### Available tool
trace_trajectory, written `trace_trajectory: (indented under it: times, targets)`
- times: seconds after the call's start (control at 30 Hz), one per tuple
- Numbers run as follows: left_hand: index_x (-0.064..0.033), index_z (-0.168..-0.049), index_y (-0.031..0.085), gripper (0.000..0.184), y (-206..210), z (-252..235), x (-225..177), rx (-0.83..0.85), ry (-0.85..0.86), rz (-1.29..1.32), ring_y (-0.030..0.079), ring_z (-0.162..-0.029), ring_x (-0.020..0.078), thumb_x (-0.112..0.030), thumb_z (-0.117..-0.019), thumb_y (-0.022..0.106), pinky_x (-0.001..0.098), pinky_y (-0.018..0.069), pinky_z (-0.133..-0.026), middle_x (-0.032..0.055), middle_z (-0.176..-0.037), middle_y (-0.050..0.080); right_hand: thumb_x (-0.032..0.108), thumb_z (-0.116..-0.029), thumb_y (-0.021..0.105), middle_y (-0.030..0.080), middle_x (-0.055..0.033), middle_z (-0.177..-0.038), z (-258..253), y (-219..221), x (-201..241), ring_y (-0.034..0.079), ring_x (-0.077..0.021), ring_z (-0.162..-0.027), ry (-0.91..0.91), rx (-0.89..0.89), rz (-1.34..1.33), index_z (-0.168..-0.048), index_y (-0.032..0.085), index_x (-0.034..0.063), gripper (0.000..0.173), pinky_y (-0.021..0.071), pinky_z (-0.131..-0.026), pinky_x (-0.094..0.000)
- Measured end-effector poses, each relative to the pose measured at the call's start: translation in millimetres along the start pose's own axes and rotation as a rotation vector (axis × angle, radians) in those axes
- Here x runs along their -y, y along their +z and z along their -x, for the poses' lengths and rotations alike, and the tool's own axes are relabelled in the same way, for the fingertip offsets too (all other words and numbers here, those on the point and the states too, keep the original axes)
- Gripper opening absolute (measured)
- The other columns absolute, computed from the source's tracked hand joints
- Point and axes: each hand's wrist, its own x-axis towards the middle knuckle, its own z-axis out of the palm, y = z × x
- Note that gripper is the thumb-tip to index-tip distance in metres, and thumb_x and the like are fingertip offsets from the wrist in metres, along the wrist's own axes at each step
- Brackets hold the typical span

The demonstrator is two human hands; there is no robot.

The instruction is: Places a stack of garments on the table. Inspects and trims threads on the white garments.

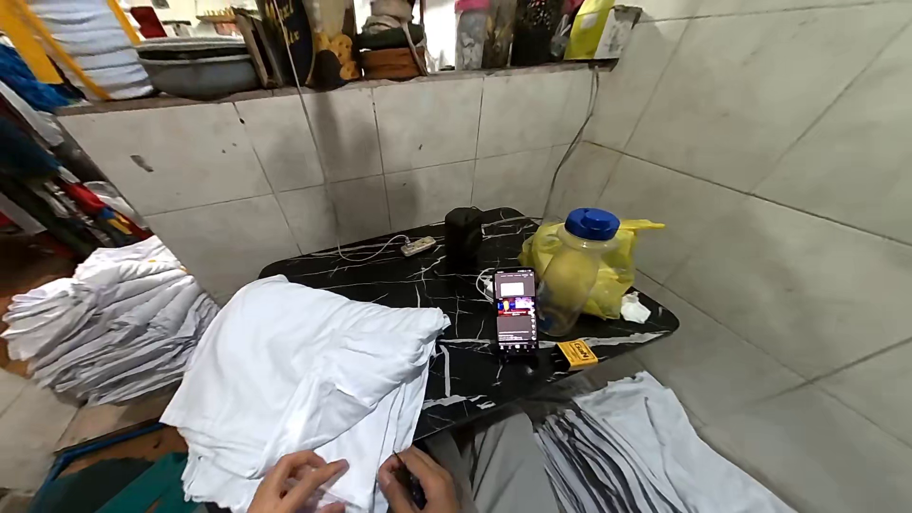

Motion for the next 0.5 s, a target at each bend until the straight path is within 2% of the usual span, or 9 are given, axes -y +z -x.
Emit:
trace_trajectory:
  times: [0.03,0.1,0.17,0.3,0.4,0.47,0.5]
  targets:
    - [-0.0103,-0.116,0.078,0.028,-2,0,4,0.052,-0.007,-0.033,0.064,-0.101,0.0328,-0.022,-0.0915,0.077,0.0439,0.0547,-0.088,0.0239,-0.118,0.065,0.019,-0.1,0.065,0.071,-0.014,-0.095,1,2,1,0.069,-0.0192,-0.085,0.004,0.033,-0.012,-0.104,0.074,-0.0017,0.023,0.0578,-0.079,-0.0363]
    - [-0.0101,-0.11,0.08,0.02,-1,0,10,0.059,0.006,-0.084,0.064,-0.1,0.0344,-0.02,-0.0932,0.075,0.0462,0.0537,-0.088,0.0245,-0.117,0.066,0.017,-0.0985,0.067,0.072,-0.0152,-0.098,2,5,1,0.069,-0.0206,-0.088,-0.011,0.087,-0.028,-0.109,0.074,-0.0021,0.023,0.0579,-0.081,-0.037]
    - [-0.01,-0.101,0.082,0.013,2,0,11,0.018,0.028,-0.116,0.065,-0.093,0.0315,-0.017,-0.094,0.073,0.0435,0.0542,-0.084,0.0217,-0.107,0.069,0.016,-0.098,0.067,0.072,-0.0162,-0.101,3,6,2,0.07,-0.022,-0.091,-0.019,0.119,-0.02,-0.111,0.074,-0.002,0.023,0.058,-0.084,-0.0375]
    - [-0.0109,-0.102,0.082,0.015,2,1,10,-0.034,0.056,-0.148,0.065,-0.087,0.0297,-0.017,-0.0959,0.07,0.0418,0.0536,-0.081,0.0165,-0.093,0.071,0.017,-0.0984,0.067,0.072,-0.0156,-0.102,4,2,0,0.07,-0.022,-0.093,-0.009,0.115,0.006,-0.111,0.074,-0.0005,0.023,0.058,-0.085,-0.0382]
    - [-0.0024,-0.107,0.078,0.019,8,-1,8,-0.092,0.031,-0.044,0.072,-0.09,0.0226,-0.014,-0.1001,0.063,0.0399,0.0579,-0.086,0.0136,-0.095,0.076,0.017,-0.0987,0.066,0.072,-0.0155,-0.102,4,-1,0,0.07,-0.0206,-0.091,0.006,0.062,0.005,-0.11,0.074,-0.0016,0.023,0.058,-0.084,-0.0371]
    - [0.007,-0.109,0.068,0.02,17,-4,-2,-0.14,-0.008,0.152,0.072,-0.083,0.013,-0.009,-0.1023,0.058,0.0318,0.0604,-0.081,0.0126,-0.092,0.074,0.015,-0.0986,0.066,0.072,-0.0169,-0.104,3,-3,2,0.07,-0.0217,-0.093,0.026,0.041,-0.013,-0.11,0.073,-0.0037,0.023,0.0579,-0.085,-0.038]
    - [0.0084,-0.109,0.063,0.019,23,-5,-8,-0.158,-0.02,0.255,0.07,-0.08,0.0083,-0.008,-0.1023,0.057,0.0284,0.0598,-0.078,0.0103,-0.089,0.073,0.015,-0.0987,0.065,0.072,-0.0173,-0.104,3,-3,3,0.07,-0.0219,-0.094,0.032,0.033,-0.02,-0.11,0.072,-0.0041,0.023,0.0578,-0.086,-0.0383]
